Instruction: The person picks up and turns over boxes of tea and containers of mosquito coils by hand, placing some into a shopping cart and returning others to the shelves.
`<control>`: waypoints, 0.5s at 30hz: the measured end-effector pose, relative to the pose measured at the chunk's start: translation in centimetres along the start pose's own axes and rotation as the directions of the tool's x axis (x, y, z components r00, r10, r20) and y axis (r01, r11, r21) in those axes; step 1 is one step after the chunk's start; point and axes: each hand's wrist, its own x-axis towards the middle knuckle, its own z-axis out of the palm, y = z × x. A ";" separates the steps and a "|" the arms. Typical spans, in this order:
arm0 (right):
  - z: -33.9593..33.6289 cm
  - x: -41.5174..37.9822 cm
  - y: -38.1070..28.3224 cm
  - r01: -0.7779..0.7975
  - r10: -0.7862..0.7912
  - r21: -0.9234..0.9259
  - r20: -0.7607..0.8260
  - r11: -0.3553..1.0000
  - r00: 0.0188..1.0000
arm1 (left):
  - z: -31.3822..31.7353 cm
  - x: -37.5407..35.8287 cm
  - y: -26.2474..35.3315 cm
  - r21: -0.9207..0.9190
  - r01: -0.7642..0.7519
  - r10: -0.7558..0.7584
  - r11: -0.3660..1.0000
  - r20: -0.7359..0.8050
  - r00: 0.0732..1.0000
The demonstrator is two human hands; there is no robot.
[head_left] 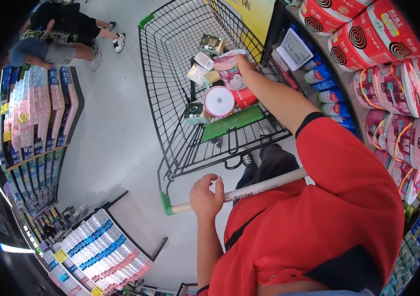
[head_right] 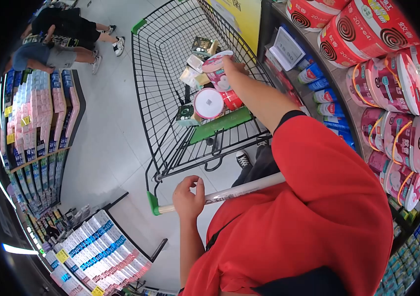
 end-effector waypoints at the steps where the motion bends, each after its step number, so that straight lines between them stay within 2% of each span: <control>1: 0.6 0.4 -0.3 -0.006 0.005 -0.010 -0.016 1.000 1.000 | 0.0 0.0 0.0 -0.009 0.008 -0.008 1.000 0.000 1.000; 2: 1.3 1.3 -0.8 -0.011 0.010 -0.022 -0.031 1.000 0.999 | 0.0 0.0 0.1 -0.007 0.014 -0.014 1.000 0.003 1.000; 3: 3.9 5.6 0.0 -0.012 0.011 0.048 0.033 0.999 0.999 | -0.1 0.0 0.2 0.003 0.016 -0.016 1.000 0.007 1.000; 4: 3.7 5.9 0.1 -0.014 0.013 0.042 0.036 0.999 0.999 | -0.1 0.0 0.2 0.014 0.018 -0.018 1.000 0.010 1.000; 6: 2.5 4.9 -1.1 -0.014 -0.001 0.048 0.304 0.999 0.953 | -0.1 0.0 0.2 0.009 0.021 -0.021 1.000 0.006 1.000; 7: 0.9 2.6 -1.9 0.011 -0.031 0.057 0.361 0.998 0.932 | -0.1 0.0 0.2 0.002 0.017 -0.017 1.000 0.002 1.000; 15: 5.9 8.2 -2.7 0.067 -0.031 -0.102 0.321 0.993 0.947 | -0.2 0.0 0.3 0.010 0.035 -0.036 0.999 0.017 0.999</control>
